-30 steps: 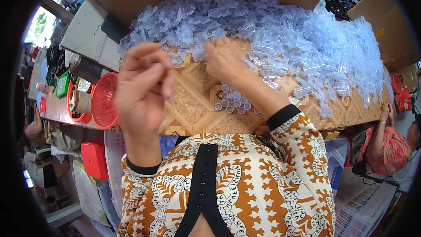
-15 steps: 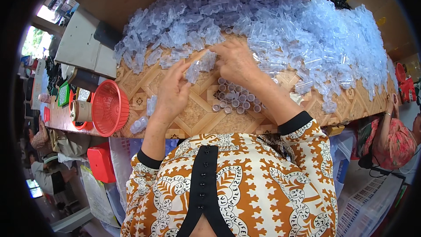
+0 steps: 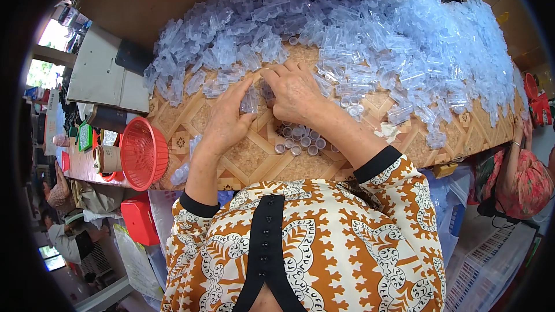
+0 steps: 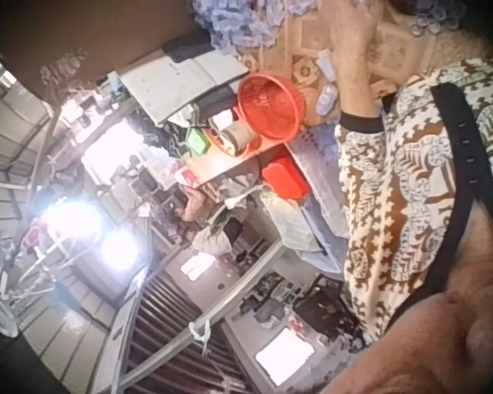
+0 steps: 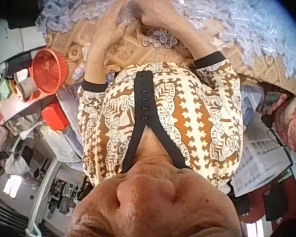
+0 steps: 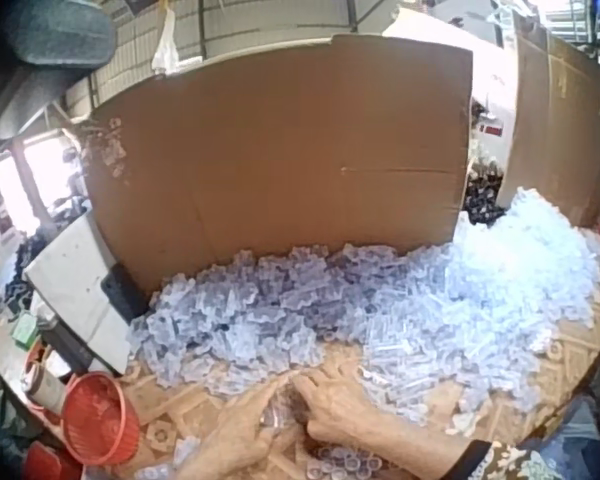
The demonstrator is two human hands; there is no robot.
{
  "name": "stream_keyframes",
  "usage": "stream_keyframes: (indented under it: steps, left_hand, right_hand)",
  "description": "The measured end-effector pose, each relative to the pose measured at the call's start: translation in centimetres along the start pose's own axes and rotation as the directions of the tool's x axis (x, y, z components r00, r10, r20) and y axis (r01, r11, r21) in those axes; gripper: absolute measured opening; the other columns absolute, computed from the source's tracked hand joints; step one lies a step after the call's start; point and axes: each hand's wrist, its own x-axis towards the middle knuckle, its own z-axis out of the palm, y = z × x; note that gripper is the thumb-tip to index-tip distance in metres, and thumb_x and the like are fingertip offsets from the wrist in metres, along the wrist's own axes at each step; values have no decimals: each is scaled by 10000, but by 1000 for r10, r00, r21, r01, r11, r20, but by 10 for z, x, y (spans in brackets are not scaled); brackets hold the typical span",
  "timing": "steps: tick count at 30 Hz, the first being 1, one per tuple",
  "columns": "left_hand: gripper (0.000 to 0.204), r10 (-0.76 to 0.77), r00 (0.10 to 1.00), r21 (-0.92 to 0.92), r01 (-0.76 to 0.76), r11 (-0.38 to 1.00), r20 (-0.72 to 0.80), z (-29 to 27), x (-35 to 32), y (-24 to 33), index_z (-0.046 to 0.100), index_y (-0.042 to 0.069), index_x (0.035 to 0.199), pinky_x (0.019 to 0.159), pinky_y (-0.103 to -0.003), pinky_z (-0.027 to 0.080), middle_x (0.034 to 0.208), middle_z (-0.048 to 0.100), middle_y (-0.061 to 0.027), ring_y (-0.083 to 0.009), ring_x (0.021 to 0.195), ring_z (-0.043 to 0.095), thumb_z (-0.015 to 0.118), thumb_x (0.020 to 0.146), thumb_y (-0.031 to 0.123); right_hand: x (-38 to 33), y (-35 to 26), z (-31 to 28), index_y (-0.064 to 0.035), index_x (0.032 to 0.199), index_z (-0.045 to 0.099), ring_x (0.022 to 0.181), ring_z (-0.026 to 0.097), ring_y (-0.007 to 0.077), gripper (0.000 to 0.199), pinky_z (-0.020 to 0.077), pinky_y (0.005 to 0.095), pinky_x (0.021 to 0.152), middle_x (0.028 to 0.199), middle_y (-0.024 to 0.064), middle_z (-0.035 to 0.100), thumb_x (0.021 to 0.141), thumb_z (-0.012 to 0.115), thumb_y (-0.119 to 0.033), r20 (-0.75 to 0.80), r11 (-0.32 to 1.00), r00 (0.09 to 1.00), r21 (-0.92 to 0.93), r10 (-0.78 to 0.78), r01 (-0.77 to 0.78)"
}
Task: The person assembles plastic components by picking up clear plastic housings and inserting small plastic caps into them by hand.
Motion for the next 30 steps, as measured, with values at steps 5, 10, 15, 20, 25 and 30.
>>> stream_keyframes:
  steps: [5, 10, 15, 20, 25, 30]
  left_hand:
    - [780, -21, 996, -44, 17, 999, -86, 4, 1, -1, 460, 72, 1467, 1024, -418, 453, 1343, 569, -176, -341, 1175, 577, 764, 750, 44]
    - [786, -183, 976, -167, 163, 972, -116, 11, 3, 3, 501, 84, 1449, 771, -311, 508, 1200, 623, -109, -164, 792, 565, 811, 729, 41]
    - [765, -262, 953, -323, 203, 925, -153, 23, 9, 5, 511, 72, 1444, 661, -241, 489, 1121, 634, -59, -68, 693, 501, 819, 745, 22]
    - [732, -196, 955, -389, 98, 916, -221, 31, 14, 9, 501, 43, 1442, 621, -216, 468, 878, 565, -7, -53, 677, 494, 801, 774, 18]
    - [701, -54, 979, -380, -26, 925, -199, 39, 37, 29, 505, 46, 1432, 600, -200, 461, 751, 522, 24, -44, 657, 495, 785, 791, 5]
    - [705, -80, 982, -524, -22, 851, -171, 59, 49, 32, 506, 51, 1434, 623, -200, 471, 805, 537, 18, -45, 685, 519, 780, 789, -19]
  right_hand:
    - [3, 2, -7, -26, 1297, 601, 1216, 533, 344, 628, 406, 448, 1054, 1291, 164, 622, 706, 791, -126, 89, 999, 995, 13, 48, -49]
    - [0, 7, -16, -21, 1321, 588, 1220, 533, 350, 662, 411, 448, 1053, 1295, 176, 616, 703, 800, -127, 58, 977, 992, 178, 108, -117]
    - [4, 26, -23, -17, 1306, 582, 1234, 532, 358, 598, 412, 479, 1063, 1285, 205, 617, 759, 785, -150, -245, 989, 961, 99, 128, -106]
    - [4, 70, -69, -47, 1252, 639, 1147, 611, 322, 446, 477, 426, 997, 1226, 166, 664, 826, 746, -131, -547, 965, 816, -51, 187, -256]
    - [-37, 67, -87, -75, 1057, 752, 930, 690, 244, 198, 553, 356, 813, 995, 107, 738, 864, 708, -55, -126, 886, 909, 308, 398, -345]
    - [-44, 55, -81, -44, 1011, 739, 943, 645, 325, 321, 526, 422, 822, 964, 109, 698, 692, 741, -5, 28, 984, 992, 131, 120, -123]
